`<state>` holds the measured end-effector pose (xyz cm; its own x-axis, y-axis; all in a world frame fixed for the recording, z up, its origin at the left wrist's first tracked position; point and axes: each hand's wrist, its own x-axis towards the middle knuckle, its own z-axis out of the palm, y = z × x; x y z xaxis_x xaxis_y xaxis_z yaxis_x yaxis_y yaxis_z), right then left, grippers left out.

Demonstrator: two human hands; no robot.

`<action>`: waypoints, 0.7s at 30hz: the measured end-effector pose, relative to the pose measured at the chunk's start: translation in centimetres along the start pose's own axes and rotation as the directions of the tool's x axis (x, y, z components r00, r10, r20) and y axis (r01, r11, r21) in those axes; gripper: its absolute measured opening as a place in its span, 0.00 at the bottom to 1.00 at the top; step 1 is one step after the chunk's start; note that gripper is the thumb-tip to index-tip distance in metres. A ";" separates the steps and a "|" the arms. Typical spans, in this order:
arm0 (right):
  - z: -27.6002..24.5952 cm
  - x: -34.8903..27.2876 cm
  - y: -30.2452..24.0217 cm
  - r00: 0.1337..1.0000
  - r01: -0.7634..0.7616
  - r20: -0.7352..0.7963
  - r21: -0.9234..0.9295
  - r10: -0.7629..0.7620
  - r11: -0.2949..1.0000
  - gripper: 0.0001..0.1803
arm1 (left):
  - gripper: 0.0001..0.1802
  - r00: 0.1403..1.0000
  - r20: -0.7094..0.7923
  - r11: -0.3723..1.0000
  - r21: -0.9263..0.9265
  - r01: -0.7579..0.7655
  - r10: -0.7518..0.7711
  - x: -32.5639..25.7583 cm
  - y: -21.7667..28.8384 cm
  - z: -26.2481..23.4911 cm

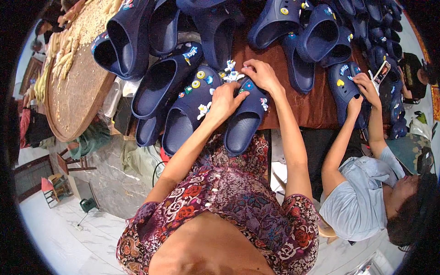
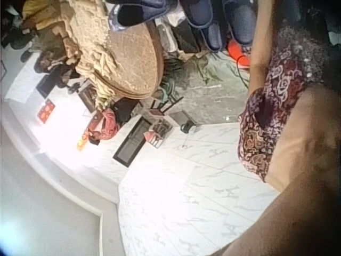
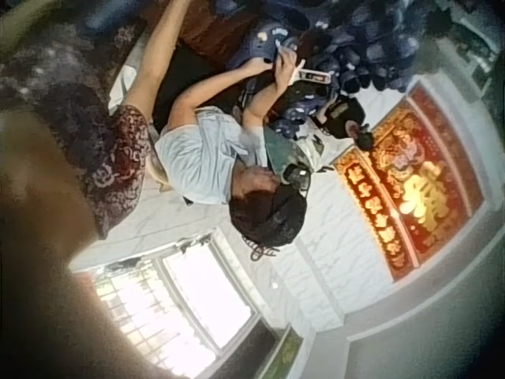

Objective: Decorating blue clogs by manually pushing colorful charms and pins into the ventilation holes.

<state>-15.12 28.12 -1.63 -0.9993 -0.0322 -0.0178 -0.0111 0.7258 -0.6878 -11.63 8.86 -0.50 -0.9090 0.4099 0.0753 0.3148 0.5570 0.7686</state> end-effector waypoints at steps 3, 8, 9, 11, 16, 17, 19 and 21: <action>0.2 -0.2 0.1 1.000 0.020 -0.024 0.039 -0.019 0.999 0.19 | 0.17 0.998 0.060 0.996 0.085 0.005 -0.010 -0.1 0.6 0.3; -1.3 -3.3 1.7 0.960 -0.093 -0.236 0.232 0.148 0.968 0.16 | 0.12 0.992 -0.054 0.968 0.232 -0.097 0.112 -0.3 -0.3 1.8; -1.3 -4.2 2.3 0.957 -0.111 -0.240 0.212 0.161 0.971 0.15 | 0.12 0.992 -0.049 0.968 0.231 -0.100 0.115 -0.3 -0.3 1.8; -0.3 -5.6 3.1 0.954 -0.107 -0.251 0.225 0.164 0.969 0.15 | 0.11 0.996 -0.031 0.970 0.232 -0.077 0.086 -0.3 -0.2 1.8; 1.5 -7.1 3.0 0.914 -0.092 -0.351 0.309 0.204 0.947 0.16 | 0.12 0.989 -0.053 0.963 0.243 -0.119 0.135 -0.2 -0.3 2.0; 1.7 -7.2 3.1 0.907 -0.100 -0.368 0.290 0.207 0.952 0.17 | 0.12 0.987 -0.059 0.960 0.246 -0.132 0.151 -0.2 -0.4 2.1; 1.9 -7.2 2.9 0.904 -0.100 -0.377 0.275 0.203 0.956 0.17 | 0.13 0.990 -0.055 0.962 0.248 -0.112 0.129 -0.2 -0.2 1.9; 2.1 -7.2 2.8 0.900 -0.100 -0.388 0.259 0.199 0.961 0.17 | 0.13 0.993 -0.050 0.964 0.248 -0.094 0.110 -0.3 -0.1 1.8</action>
<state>-7.91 28.98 -4.98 -0.9151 0.3822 0.1290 0.0987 0.5223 -0.8470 -10.90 9.98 -1.79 -0.8813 0.4324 0.1908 0.4571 0.6774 0.5764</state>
